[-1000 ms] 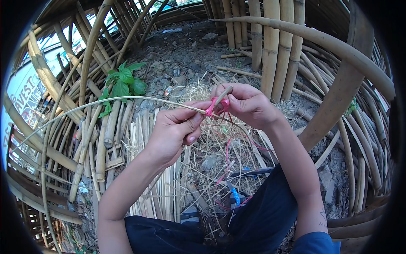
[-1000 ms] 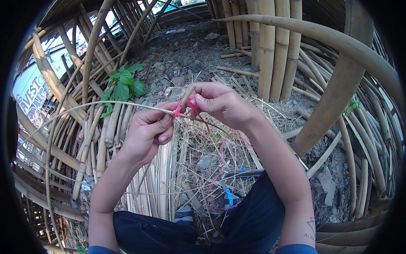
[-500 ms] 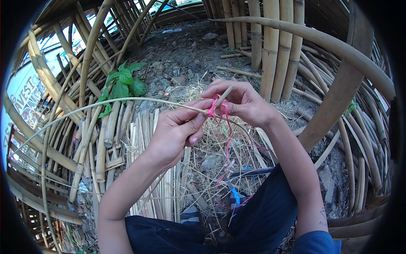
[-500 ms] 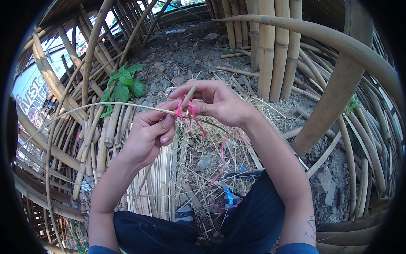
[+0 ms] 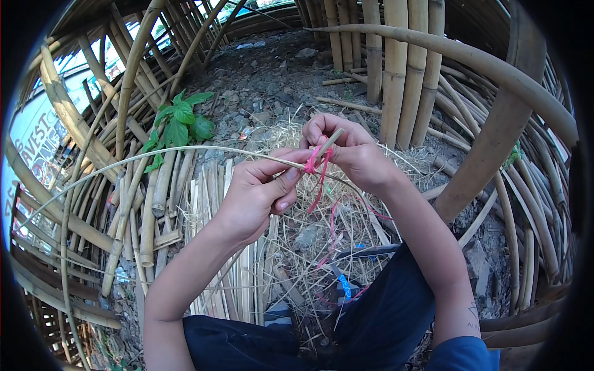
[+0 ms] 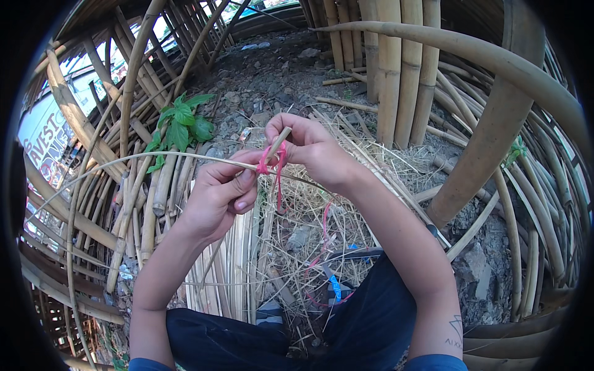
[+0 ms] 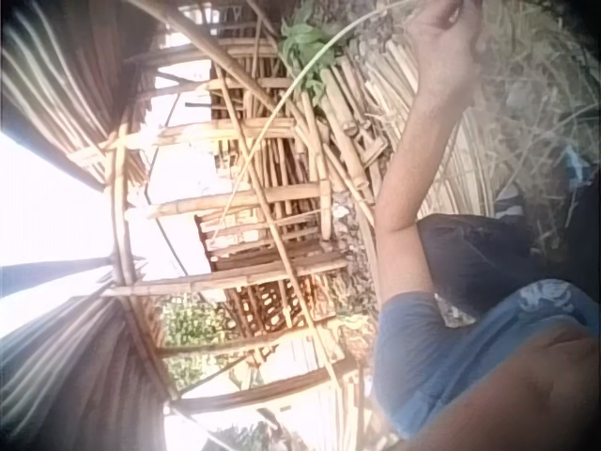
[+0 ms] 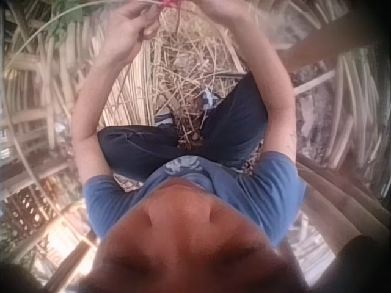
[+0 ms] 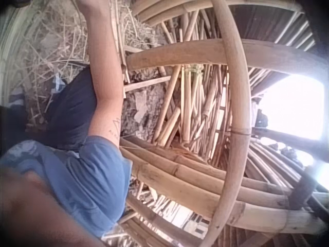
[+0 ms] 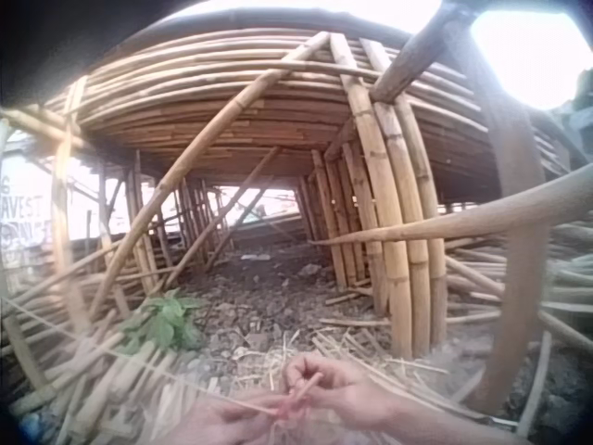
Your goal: Constructing a structural frame by tying together thin bamboo strips with pink ribbons.
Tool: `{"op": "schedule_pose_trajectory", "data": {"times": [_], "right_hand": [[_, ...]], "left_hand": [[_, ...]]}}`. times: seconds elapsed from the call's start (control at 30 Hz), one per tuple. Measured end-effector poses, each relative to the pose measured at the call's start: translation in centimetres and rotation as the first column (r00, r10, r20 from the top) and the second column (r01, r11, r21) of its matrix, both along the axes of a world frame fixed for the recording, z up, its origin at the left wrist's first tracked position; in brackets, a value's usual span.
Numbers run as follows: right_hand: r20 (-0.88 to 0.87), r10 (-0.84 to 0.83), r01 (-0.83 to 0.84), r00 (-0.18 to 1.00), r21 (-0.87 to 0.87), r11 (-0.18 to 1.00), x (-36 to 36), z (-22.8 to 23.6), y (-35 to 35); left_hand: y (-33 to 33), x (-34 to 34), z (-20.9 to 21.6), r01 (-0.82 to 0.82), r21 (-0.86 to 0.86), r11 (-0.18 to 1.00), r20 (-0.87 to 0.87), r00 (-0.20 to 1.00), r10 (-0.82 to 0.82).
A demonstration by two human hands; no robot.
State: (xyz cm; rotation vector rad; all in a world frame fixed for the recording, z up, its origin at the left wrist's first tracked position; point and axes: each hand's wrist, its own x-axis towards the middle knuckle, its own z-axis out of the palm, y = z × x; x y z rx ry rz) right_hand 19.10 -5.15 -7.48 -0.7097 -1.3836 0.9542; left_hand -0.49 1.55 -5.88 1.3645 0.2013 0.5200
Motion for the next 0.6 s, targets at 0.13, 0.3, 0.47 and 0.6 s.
{"op": "schedule_pose_trajectory", "data": {"times": [0.13, 0.3, 0.47, 0.6], "right_hand": [[-0.325, 0.057, -0.079, 0.944, -0.057, 0.995, -0.7, -0.6, 0.5], [-0.606, 0.038, -0.090, 0.795, -0.055, 0.994, -1.3, 0.3, 0.3], [-0.765, 0.018, -0.003, 0.644, 0.022, 1.000, 0.5, 0.6, 0.3], [-0.892, -0.074, 0.039, 0.446, -0.063, 0.997, 3.4, 0.0, 1.0]], "left_hand": [[-0.1, -0.3, -0.1, 0.082, -0.001, 0.997, 0.005, 0.997, -0.082], [0.7, -0.5, -0.5, 0.137, -0.055, 0.989, 0.061, 0.989, -0.134], [0.8, -0.5, -0.5, 0.130, -0.073, 0.989, 0.053, 0.991, -0.127], [0.6, -0.9, -0.5, 0.150, -0.068, 0.986, 0.056, 0.988, -0.146]]}}
